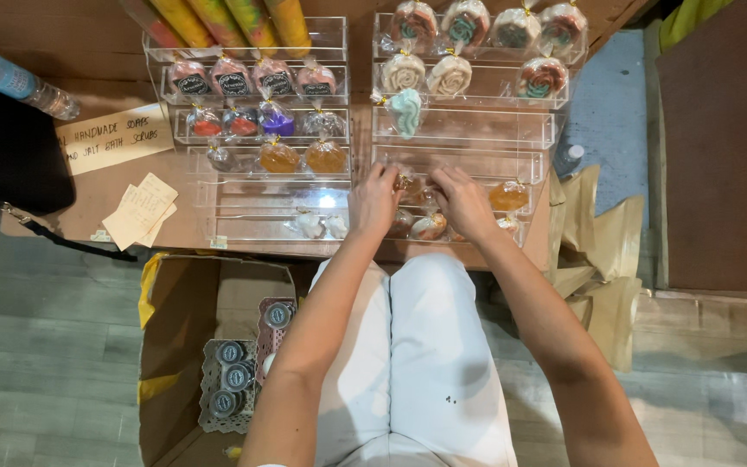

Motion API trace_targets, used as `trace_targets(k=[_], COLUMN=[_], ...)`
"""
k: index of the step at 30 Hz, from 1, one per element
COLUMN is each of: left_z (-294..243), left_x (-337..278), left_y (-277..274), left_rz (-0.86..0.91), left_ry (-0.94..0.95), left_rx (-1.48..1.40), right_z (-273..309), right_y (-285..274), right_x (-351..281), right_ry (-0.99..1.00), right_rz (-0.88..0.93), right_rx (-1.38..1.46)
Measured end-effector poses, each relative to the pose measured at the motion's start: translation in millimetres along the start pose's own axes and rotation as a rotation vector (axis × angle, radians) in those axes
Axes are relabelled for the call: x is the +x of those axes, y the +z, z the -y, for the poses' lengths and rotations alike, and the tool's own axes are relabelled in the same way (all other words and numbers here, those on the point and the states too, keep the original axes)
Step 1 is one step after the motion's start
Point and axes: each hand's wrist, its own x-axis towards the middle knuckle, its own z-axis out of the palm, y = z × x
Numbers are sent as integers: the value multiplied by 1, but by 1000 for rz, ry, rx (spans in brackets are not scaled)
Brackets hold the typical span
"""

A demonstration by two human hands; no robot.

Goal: The person organizes various packaged items by placing some into a cardboard box and arranging others on a multi-tiered display shelf.

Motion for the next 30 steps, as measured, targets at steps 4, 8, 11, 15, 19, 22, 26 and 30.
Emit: trace_targets(k=[4,8,11,15,19,22,26,30], left_z=[3,3,9,19,22,19,2,23], left_x=[5,2,-6,-1,-4,-9,-22,-7], left_y=[-3,-1,6,16,7,3,-21,-12], left_rz=[26,48,65,102,101,57,-112,-3], left_ry=[-10,-22,-46,-73,-93,-72,-201,-638], left_rx=[38,19,-36,-25,33,83,-237,-1476], right_z=[6,13,14,10,7,9,19,75], right_y=[-2,5,14,19,22,25,33,15], right_x=[6,10,9,10,10,9,3,-3], right_ry=[-34,-118,-112,-96,-87,-84,-82,-45], right_rz=[-4,1,21,55,25,-30,-193,-113], right_rx=[-40,-110,-119,-137,-116,-78,15,387])
